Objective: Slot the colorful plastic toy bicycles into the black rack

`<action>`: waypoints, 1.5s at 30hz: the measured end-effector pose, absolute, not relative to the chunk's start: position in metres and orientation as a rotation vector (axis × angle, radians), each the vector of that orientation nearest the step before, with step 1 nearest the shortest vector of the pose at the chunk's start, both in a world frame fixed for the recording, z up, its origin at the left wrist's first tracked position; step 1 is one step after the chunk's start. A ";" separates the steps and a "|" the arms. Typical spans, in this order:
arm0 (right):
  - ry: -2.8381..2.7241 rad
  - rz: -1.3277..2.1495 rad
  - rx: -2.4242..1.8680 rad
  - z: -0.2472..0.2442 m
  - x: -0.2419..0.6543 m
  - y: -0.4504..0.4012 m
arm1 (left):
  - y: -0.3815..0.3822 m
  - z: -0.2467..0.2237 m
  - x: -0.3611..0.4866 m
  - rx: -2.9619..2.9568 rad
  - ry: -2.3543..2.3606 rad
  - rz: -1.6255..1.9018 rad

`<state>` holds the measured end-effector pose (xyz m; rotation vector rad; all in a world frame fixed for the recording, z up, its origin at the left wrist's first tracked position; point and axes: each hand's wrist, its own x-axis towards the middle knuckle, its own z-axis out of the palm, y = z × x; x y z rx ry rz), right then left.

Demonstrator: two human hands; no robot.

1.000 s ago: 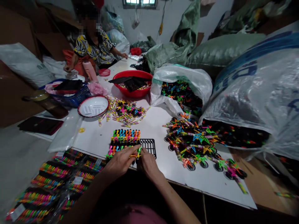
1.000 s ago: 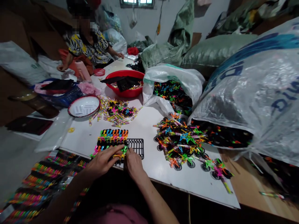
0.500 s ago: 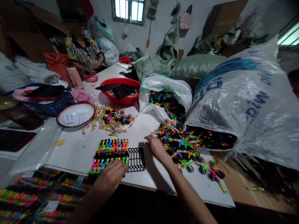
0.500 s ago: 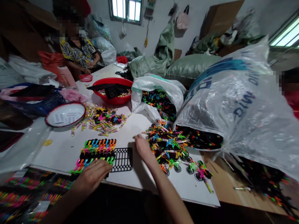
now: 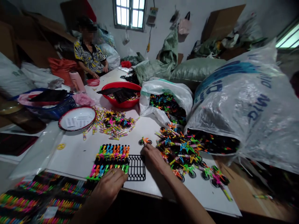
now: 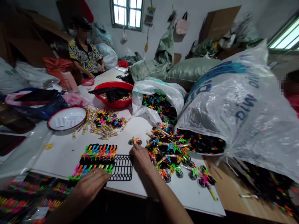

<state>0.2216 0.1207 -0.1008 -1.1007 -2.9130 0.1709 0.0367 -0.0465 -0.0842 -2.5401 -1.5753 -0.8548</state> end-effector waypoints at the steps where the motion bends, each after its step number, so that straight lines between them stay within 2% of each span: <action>1: -2.848 0.204 -1.212 -0.100 0.223 0.119 | -0.046 -0.083 0.036 -2.544 -1.571 -0.854; 6: -2.564 0.320 -1.704 -0.095 0.202 0.131 | -0.042 -0.081 0.034 -2.512 -1.554 -0.853; 14: -2.304 0.567 -1.813 -0.101 0.198 0.141 | -0.040 -0.068 0.036 -2.417 -1.542 -0.818; 19: -2.223 0.845 -1.575 -0.103 0.197 0.142 | -0.005 -0.044 0.029 -2.257 -1.717 -0.991; 24: -1.960 1.199 -1.132 -0.121 0.176 0.104 | 0.030 -0.056 0.028 -2.488 -1.925 -0.719; 26: -1.814 1.255 -1.084 -0.131 0.170 0.089 | 0.033 -0.064 0.029 -2.521 -1.945 -0.736; 29: -1.794 1.196 -1.064 -0.141 0.166 0.080 | 0.031 -0.067 0.028 -2.520 -1.965 -0.824; 33: -2.088 0.993 -0.942 -0.142 0.167 0.086 | 0.030 -0.063 0.029 -2.497 -2.021 -0.830; 41: -2.606 0.692 -1.112 -0.122 0.157 0.083 | 0.030 -0.075 0.029 -2.466 -1.941 -0.806; 45: -2.772 0.567 -1.014 -0.105 0.184 0.086 | 0.021 -0.080 0.029 -2.567 -1.801 -0.866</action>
